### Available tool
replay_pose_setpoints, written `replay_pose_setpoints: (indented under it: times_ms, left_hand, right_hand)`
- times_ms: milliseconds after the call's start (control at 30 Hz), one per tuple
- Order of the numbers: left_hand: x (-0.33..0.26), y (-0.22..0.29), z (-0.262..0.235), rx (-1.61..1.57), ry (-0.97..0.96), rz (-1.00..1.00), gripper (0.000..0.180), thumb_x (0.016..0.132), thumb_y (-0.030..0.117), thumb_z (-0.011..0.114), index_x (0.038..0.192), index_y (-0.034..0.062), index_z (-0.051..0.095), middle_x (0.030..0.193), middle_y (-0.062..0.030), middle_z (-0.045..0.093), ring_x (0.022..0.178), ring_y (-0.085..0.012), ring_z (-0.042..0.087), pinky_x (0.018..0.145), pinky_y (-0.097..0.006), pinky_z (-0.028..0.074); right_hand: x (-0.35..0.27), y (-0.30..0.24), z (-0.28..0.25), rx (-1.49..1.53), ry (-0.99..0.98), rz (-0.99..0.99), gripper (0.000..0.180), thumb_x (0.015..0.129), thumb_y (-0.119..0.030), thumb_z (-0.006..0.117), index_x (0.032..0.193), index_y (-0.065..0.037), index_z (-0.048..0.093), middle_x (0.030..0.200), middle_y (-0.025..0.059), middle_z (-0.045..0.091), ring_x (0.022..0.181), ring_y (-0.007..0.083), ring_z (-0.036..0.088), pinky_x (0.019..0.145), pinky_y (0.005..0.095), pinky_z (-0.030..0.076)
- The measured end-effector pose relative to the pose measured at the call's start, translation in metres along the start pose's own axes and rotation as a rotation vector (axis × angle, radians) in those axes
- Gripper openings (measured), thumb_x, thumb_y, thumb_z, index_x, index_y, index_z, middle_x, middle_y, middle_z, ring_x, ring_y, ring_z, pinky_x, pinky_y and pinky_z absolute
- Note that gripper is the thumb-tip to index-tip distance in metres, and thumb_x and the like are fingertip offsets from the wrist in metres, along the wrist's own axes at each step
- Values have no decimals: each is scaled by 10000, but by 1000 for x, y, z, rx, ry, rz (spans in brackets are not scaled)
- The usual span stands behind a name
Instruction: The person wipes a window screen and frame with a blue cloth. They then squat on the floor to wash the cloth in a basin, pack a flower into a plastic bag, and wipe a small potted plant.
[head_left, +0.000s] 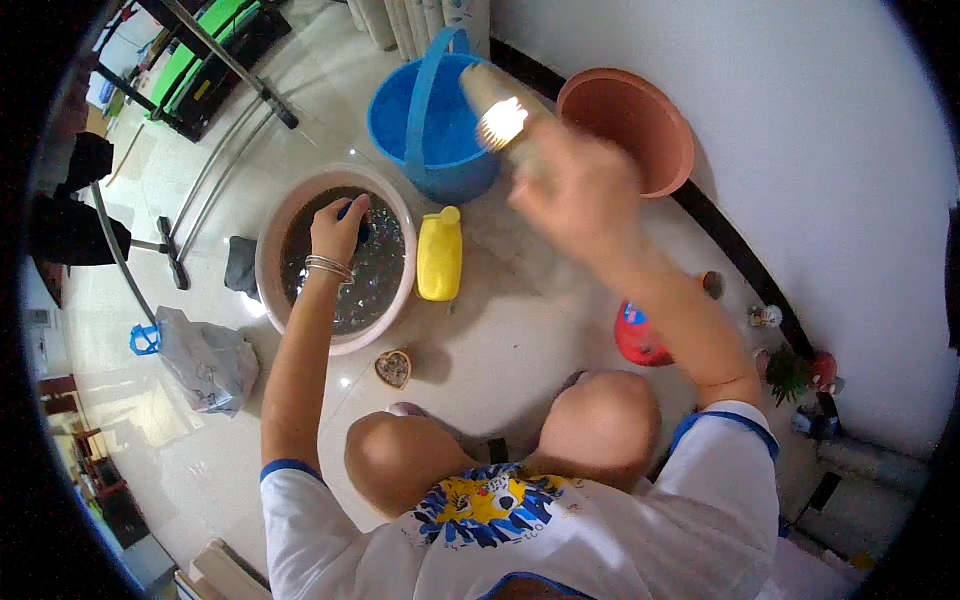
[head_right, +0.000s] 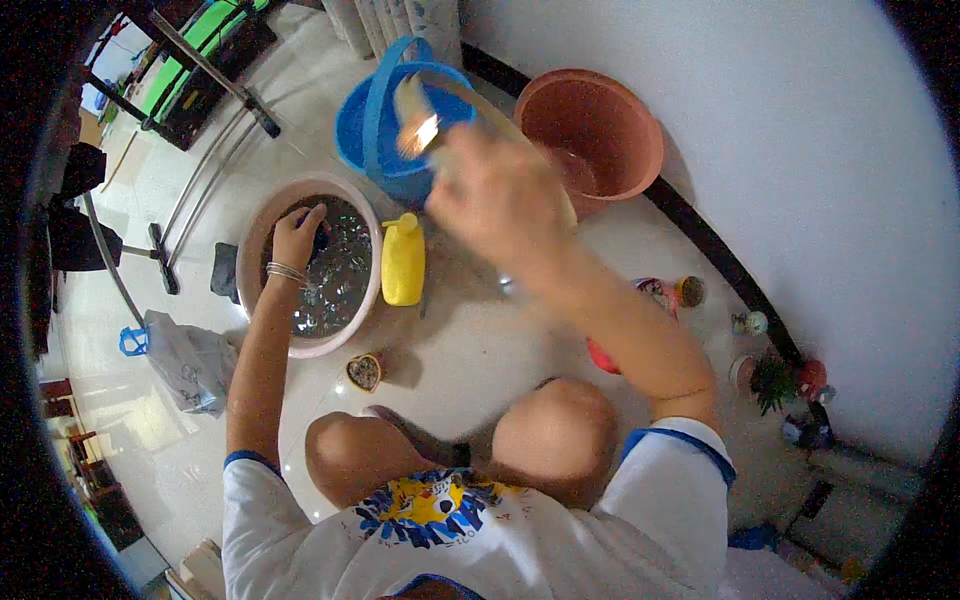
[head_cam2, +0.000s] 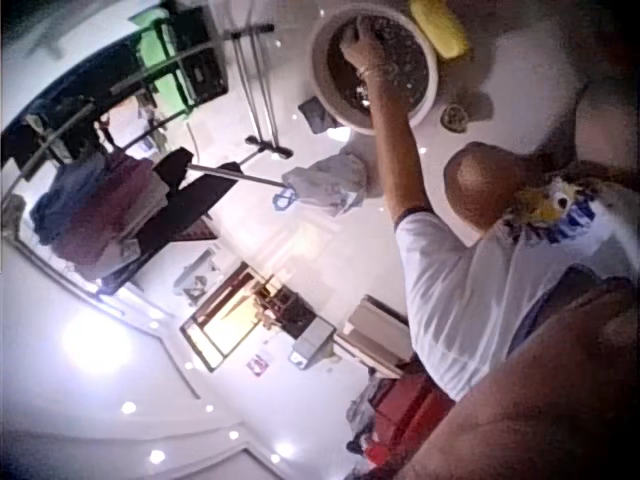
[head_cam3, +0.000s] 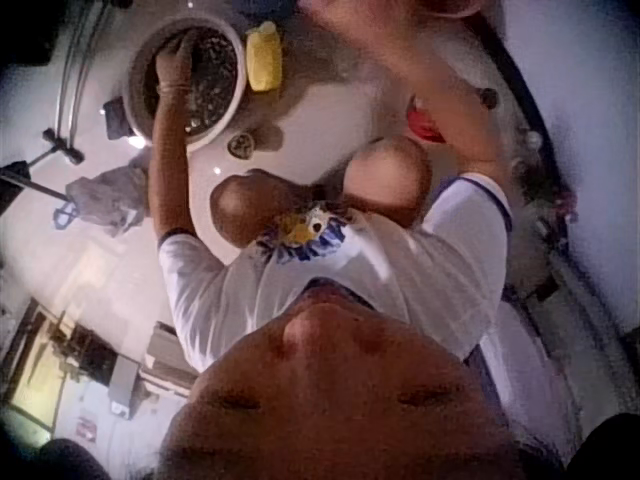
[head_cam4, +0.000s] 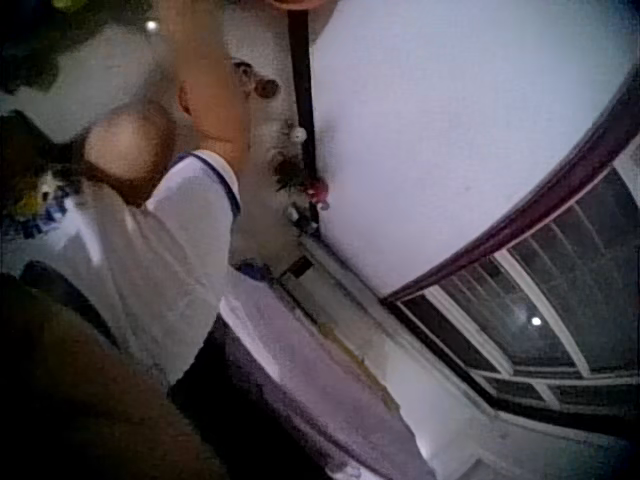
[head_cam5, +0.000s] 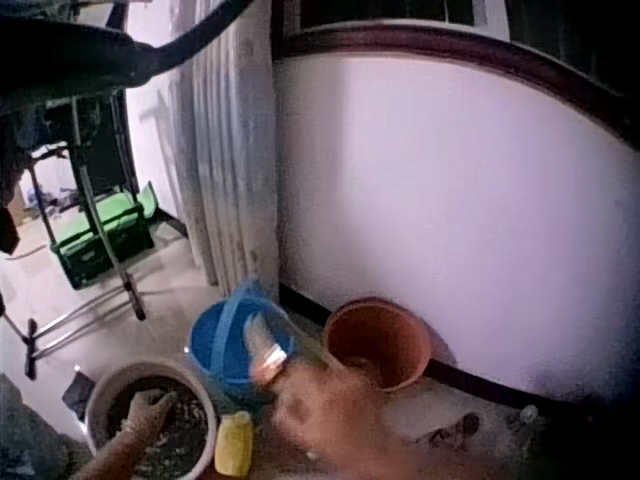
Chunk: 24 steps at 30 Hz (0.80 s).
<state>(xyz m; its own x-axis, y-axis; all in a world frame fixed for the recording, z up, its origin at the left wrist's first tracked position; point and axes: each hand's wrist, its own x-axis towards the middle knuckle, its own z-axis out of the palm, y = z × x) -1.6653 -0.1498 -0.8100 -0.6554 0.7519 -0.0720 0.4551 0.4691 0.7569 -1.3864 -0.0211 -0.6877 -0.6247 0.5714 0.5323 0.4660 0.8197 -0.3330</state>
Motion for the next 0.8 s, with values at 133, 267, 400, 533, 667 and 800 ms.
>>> replay_pose_setpoints:
  times_ms: [133, 267, 400, 533, 667, 800]
  left_hand:
    - [-1, 25, 11, 2, 13, 36, 396, 789, 392, 587, 731, 6, 653, 620, -103, 601, 578, -162, 556, 596, -305, 437]
    - [-3, 37, 25, 14, -16, 92, 403, 790, 390, 586, 747, -4, 653, 627, -111, 609, 588, -175, 572, 608, -311, 443]
    - [-3, 45, 33, 46, -44, 79, 399, 786, 384, 592, 761, -9, 657, 641, -119, 620, 589, -193, 583, 618, -312, 452]
    - [-4, 51, 36, 55, -84, 77, 383, 782, 370, 595, 776, -7, 663, 657, -127, 627, 604, -199, 595, 624, -314, 461]
    - [-13, 59, 31, 9, -161, 58, 290, 809, 289, 588, 811, 13, 680, 694, -72, 638, 642, -139, 573, 655, -275, 447]
    - [-20, 58, 19, -63, -167, 112, 242, 759, 157, 562, 920, 19, 678, 792, -97, 661, 700, -136, 597, 683, -260, 466]
  right_hand:
    - [15, 110, -55, -308, 295, 257, 350, 819, -265, 567, 1076, -28, 543, 962, 193, 577, 872, 367, 568, 740, 446, 463]
    - [-24, 218, -56, -377, 9, 913, 665, 786, -430, 603, 1242, 21, 425, 1083, 233, 550, 970, 364, 562, 855, 417, 434]
    - [-74, 248, -25, 293, -297, 1324, 600, 813, -393, 596, 1124, 102, 459, 954, 235, 580, 855, 296, 618, 657, 399, 524]
    - [-116, 294, 21, 855, -96, 1334, 363, 863, -229, 532, 916, 128, 507, 724, 181, 593, 548, 234, 617, 408, 325, 510]
    - [-116, 283, 16, 776, 39, 1264, 257, 868, -130, 474, 853, 124, 511, 684, 176, 587, 464, 214, 585, 398, 313, 504]
    - [-109, 254, -31, 753, 33, 1153, 232, 864, -128, 457, 779, 78, 523, 627, 140, 576, 421, 186, 552, 357, 280, 443]
